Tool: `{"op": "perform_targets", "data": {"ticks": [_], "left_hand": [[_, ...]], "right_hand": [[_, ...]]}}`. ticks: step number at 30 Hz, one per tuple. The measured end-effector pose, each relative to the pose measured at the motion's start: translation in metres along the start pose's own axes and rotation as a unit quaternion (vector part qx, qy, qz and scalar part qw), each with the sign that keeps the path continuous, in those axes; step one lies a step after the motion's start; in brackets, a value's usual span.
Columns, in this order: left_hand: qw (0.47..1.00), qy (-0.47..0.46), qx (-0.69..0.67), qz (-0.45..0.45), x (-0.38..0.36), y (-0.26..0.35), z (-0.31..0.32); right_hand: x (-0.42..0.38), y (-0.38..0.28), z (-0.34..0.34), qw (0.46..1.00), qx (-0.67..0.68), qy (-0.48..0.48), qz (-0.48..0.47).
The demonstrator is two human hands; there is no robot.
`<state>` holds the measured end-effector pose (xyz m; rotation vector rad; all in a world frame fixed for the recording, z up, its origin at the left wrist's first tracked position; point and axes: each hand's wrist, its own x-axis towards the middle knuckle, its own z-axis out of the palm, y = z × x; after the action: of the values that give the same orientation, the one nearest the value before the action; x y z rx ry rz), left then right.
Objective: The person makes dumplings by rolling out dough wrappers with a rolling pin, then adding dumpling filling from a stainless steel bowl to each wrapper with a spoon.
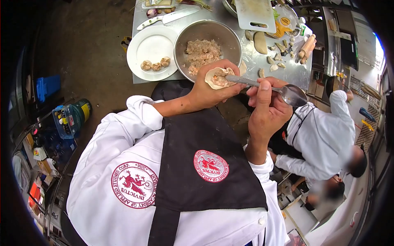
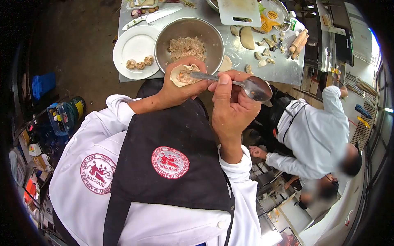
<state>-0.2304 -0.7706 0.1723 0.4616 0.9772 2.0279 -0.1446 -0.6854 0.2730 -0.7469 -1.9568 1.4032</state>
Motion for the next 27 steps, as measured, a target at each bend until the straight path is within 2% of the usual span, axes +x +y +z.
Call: {"op": "perform_targets", "data": {"ticks": [4, 6, 8, 10, 15, 17, 21, 24, 26, 27], "left_hand": [[1.000, 0.008, 0.000, -0.016, 0.002, -0.001, 0.000], [1.000, 0.010, -0.002, -0.010, 0.002, -0.002, -0.001], [1.000, 0.009, -0.004, -0.015, 0.000, 0.000, 0.000], [1.000, 0.002, 0.002, -0.007, 0.000, -0.002, -0.002], [0.997, 0.003, 0.067, 0.041, 0.001, -0.003, -0.005], [1.000, -0.008, 0.020, -0.019, 0.000, 0.007, -0.003], [0.999, -0.012, -0.002, -0.039, 0.000, 0.006, -0.004], [1.000, -0.007, -0.007, -0.013, 0.002, 0.000, -0.005], [0.998, -0.021, 0.009, 0.066, 0.005, -0.009, -0.007], [0.997, -0.024, 0.007, 0.066, 0.005, -0.008, -0.006]], "right_hand": [[0.000, 0.008, 0.007, 1.000, -0.002, 0.002, -0.025], [0.001, 0.010, 0.001, 0.998, -0.012, -0.017, 0.056], [0.000, 0.002, 0.005, 0.998, -0.009, 0.018, 0.052], [0.001, -0.005, 0.005, 0.998, 0.036, 0.008, 0.055], [0.000, 0.006, 0.003, 0.996, 0.005, -0.004, 0.094], [0.003, -0.003, 0.005, 0.996, 0.026, -0.001, 0.090], [0.000, 0.005, 0.007, 0.994, 0.037, -0.008, 0.098], [0.006, 0.004, 0.004, 0.993, 0.044, -0.011, 0.111], [0.007, -0.004, -0.002, 0.994, 0.078, -0.004, 0.073], [0.007, -0.004, -0.002, 0.996, 0.066, 0.001, 0.061]]}}
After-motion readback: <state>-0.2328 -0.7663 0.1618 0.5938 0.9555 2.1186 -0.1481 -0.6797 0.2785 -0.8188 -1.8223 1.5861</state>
